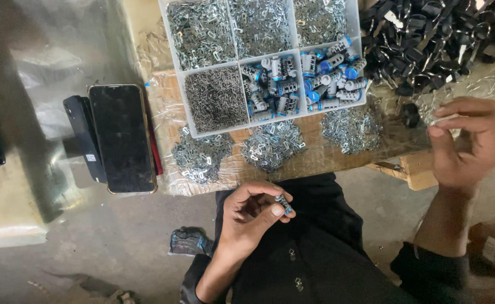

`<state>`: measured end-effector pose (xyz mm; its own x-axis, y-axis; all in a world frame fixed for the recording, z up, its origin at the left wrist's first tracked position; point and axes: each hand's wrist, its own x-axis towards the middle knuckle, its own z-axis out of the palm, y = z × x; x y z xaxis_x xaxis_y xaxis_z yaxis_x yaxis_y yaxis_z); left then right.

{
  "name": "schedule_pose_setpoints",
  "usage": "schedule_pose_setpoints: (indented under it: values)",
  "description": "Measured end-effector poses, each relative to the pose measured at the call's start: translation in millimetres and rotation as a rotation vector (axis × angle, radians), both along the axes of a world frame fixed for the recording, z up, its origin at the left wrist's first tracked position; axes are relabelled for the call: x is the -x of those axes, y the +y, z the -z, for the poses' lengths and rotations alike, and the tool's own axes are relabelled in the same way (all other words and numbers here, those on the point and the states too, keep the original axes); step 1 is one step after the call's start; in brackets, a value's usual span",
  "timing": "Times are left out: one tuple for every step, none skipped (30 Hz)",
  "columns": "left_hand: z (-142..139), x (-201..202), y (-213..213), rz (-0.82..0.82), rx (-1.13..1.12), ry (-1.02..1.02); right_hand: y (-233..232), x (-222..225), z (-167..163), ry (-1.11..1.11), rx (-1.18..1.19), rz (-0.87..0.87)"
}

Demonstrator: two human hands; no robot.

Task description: The person assembles lock cylinders by hand, inserting metal pins into a cylindrical housing and securing them with a blue plastic cap. The person handles the components one at a time and places the finished units into a compartmentalized plastic tray.

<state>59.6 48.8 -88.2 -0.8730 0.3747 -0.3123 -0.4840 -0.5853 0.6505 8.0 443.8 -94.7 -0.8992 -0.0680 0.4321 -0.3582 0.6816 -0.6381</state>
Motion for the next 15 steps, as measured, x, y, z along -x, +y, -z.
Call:
schedule_pose_setpoints:
  values:
    - [0.0,0.4,0.4,0.0,0.005,-0.002,-2.6,-2.4,3.2,0.022,0.066,0.04]
    - [-0.4,0.1,1.0,0.006,0.015,0.001,-7.7,-2.9,6.1,0.066,0.097,0.078]
    - [-0.7,0.0,1.7,0.013,0.027,0.004,-14.4,-2.8,6.6,0.11,0.129,0.118]
    - [-0.9,0.1,2.8,0.02,0.038,0.008,-24.5,-6.4,3.9,0.145,0.093,0.028]
    - [-0.9,0.3,4.3,0.029,0.033,0.007,-39.8,-11.8,1.3,0.179,0.058,-0.065]
    - [-0.8,0.4,6.2,0.04,0.028,0.006,-60.0,-13.2,2.9,0.201,0.146,-0.132]
    - [-0.8,0.1,8.2,0.051,0.023,0.005,-80.4,-15.1,3.0,0.223,0.234,-0.198]
    - [-0.8,-0.2,10.1,0.061,0.019,0.0,-100.9,-20.7,-0.2,0.183,0.292,-0.246]
    - [-0.9,-0.8,12.0,0.07,0.016,-0.005,-120.1,-26.7,-4.2,0.143,0.35,-0.295]
    - [-0.9,-1.3,13.7,0.077,0.013,-0.009,-135.1,-31.9,-10.3,0.075,0.382,-0.325]
    - [-0.7,-1.6,15.4,0.077,0.009,-0.007,-147.6,-35.7,-16.2,0.006,0.413,-0.354]
    - [-0.4,-1.9,17.4,0.076,0.005,-0.007,-155.3,-37.7,-23.0,-0.043,0.401,-0.363]
    - [-0.4,-2.4,18.9,0.073,0.001,-0.006,-160.8,-39.6,-30.2,-0.092,0.389,-0.375]
    - [-0.5,-2.5,19.3,0.074,-0.007,0.0,-166.0,-39.0,-34.6,-0.14,0.379,-0.387]
    - [-0.7,-2.6,19.2,0.073,-0.014,0.005,-169.8,-36.9,-37.7,-0.133,0.363,-0.395]
